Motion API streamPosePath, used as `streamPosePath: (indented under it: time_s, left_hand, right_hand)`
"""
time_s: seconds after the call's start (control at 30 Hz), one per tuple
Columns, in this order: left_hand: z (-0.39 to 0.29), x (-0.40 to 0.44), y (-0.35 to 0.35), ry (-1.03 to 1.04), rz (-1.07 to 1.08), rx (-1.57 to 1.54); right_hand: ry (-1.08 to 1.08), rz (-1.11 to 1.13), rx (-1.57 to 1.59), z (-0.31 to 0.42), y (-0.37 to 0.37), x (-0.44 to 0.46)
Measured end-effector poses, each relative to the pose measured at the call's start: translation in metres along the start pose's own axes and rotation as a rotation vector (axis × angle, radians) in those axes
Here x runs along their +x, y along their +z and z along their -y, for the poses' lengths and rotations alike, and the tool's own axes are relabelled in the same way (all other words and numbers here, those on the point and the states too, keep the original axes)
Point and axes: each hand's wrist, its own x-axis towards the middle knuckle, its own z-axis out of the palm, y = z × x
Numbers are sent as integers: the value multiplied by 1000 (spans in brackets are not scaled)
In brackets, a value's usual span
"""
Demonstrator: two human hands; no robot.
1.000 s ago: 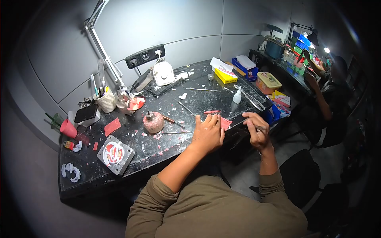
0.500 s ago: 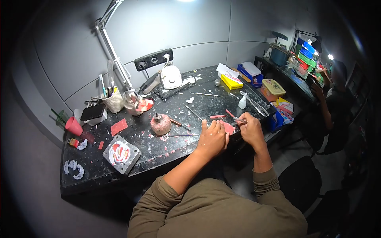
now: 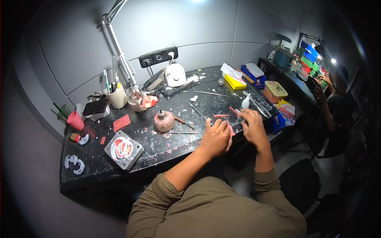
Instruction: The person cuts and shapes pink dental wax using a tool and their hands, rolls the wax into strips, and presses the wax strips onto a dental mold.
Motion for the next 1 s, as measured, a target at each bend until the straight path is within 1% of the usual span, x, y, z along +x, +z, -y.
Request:
streamPosePath:
  time_s: [0.03,0.07,0.1,0.17,0.23,0.3,0.33,0.47,0.53,0.67,0.73,0.87,0.93,0.97,1.0]
  left_hand:
    - [2,0,-1,60,-68,-31]
    - [3,-1,-1,59,-69,-31]
    - [6,-3,0,53,-46,-60]
    - [11,-4,3,49,-22,-89]
    - [15,-4,3,1,21,-229]
    - [10,-4,-4,-19,2,-251]
    - [7,-3,-8,-38,-17,-274]
    - [14,-3,1,-9,-7,-278]
    - [21,-4,5,-32,6,-369]
    - [23,-4,10,-61,24,-398]
    - [22,-4,8,-38,-4,-386]
    - [18,-3,3,-30,-62,-393]
    - [19,-3,0,-26,3,-394]
    - [20,-3,0,-25,4,-395]
    - [21,-2,0,-29,16,-382]
  right_hand:
    - [-124,94,140,-2,-2,-1]
    - [-247,188,280,-3,-3,-1]
    - [-246,188,280,-3,-3,-3]
    - [-269,261,388,-3,-2,-6]
    - [-246,254,426,7,-7,-7]
    - [-165,276,404,18,-12,-10]
    - [-210,236,381,17,-8,-14]
    - [-223,218,341,11,-2,-21]
    - [-217,192,330,13,-2,-22]
    - [-210,222,390,25,-6,-18]
    - [-250,176,408,23,2,-18]
    - [-253,198,416,21,-1,-17]
    - [-161,229,474,21,-6,-16]
    - [-160,229,473,19,-6,-15]
    - [-78,204,492,18,-6,-14]
